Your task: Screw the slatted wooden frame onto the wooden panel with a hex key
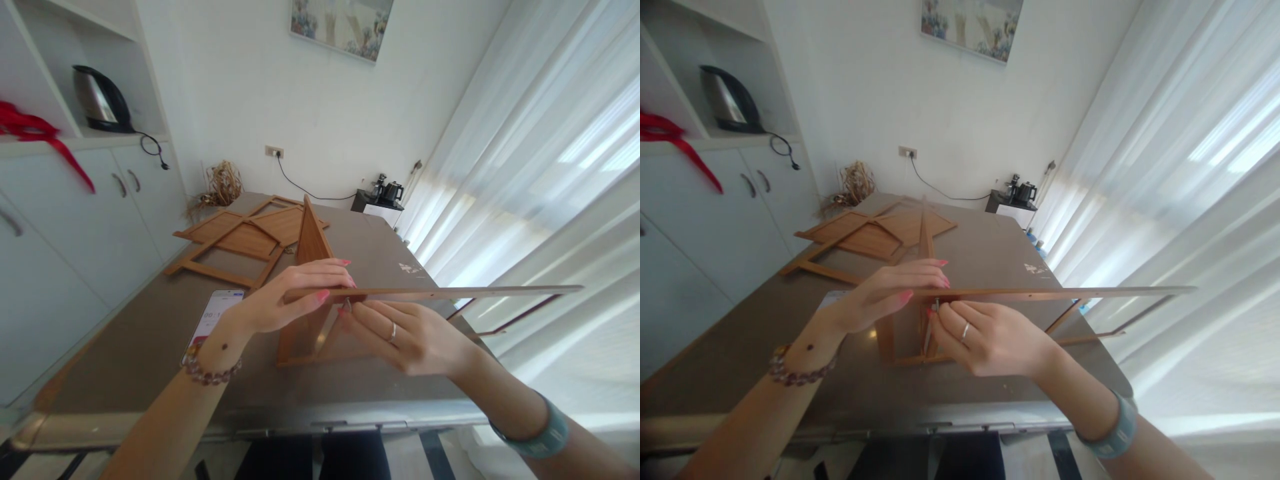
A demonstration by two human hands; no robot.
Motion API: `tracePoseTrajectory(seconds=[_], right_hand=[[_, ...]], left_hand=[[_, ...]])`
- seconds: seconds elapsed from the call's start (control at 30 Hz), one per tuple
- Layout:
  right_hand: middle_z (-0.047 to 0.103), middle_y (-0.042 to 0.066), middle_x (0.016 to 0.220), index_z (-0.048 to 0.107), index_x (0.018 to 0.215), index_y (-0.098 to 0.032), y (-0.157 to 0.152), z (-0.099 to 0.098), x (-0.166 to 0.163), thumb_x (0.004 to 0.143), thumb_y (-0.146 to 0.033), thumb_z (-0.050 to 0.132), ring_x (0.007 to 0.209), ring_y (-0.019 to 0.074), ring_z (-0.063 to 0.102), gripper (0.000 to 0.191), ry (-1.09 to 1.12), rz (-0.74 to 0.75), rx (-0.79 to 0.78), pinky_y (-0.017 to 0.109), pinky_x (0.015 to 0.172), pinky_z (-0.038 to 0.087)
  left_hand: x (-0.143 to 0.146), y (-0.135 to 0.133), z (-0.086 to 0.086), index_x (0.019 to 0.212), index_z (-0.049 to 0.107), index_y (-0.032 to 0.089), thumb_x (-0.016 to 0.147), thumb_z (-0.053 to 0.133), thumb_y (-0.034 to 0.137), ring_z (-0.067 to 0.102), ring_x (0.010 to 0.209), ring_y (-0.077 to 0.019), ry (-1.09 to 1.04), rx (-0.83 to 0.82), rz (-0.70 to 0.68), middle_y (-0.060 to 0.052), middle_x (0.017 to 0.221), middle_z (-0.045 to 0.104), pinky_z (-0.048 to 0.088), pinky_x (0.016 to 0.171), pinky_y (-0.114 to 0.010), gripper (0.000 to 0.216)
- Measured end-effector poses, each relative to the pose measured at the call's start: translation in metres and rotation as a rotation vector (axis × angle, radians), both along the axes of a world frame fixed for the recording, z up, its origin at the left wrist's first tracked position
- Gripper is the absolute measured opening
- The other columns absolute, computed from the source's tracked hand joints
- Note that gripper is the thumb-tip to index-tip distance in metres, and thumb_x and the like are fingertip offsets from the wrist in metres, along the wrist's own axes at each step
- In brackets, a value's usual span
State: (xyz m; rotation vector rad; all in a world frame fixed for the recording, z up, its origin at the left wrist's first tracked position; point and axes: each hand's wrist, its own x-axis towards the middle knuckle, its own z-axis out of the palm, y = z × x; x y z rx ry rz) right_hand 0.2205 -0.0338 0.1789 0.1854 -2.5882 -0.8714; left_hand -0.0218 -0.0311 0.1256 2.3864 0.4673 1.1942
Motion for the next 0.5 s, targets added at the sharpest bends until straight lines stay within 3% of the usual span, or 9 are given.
tracePoseTrajectory(seconds=[0.13,0.33,0.5], right_hand=[[0.068,0.007,0.083,0.067,0.097,-0.006,0.0028,0.0027,-0.0027,0.093,-0.010,0.057,0.071,0.0161,0.065,0.011,-0.039,-0.011,0.013,0.031,0.065,0.059],[0.069,0.014,0.103,0.063,0.115,-0.003,-0.0019,0.0083,0.0052,0.096,-0.003,0.041,0.091,0.0175,0.067,0.029,-0.131,-0.087,0.062,0.030,0.076,0.060],[0.069,0.011,0.094,0.066,0.103,-0.005,-0.0008,0.0100,0.0035,0.095,-0.004,0.046,0.080,0.0168,0.066,0.021,-0.121,-0.037,0.063,0.031,0.072,0.060]], left_hand=[[0.0001,0.0000,-0.0009,0.130,0.060,0.018,0.102,0.040,0.028,0.041,0.141,-0.0237,0.005,0.004,0.003,-0.009,0.133,0.061,0.030,0.120,-0.041,0.036],[0.0006,-0.0004,0.0012,0.131,0.060,0.019,0.101,0.041,0.027,0.040,0.141,-0.0247,0.009,0.002,-0.007,-0.009,0.133,0.061,0.030,0.120,-0.043,0.036],[0.0008,-0.0008,0.0014,0.129,0.061,0.019,0.101,0.040,0.027,0.042,0.140,-0.0245,0.004,-0.002,0.002,-0.009,0.131,0.063,0.030,0.120,-0.043,0.036]])
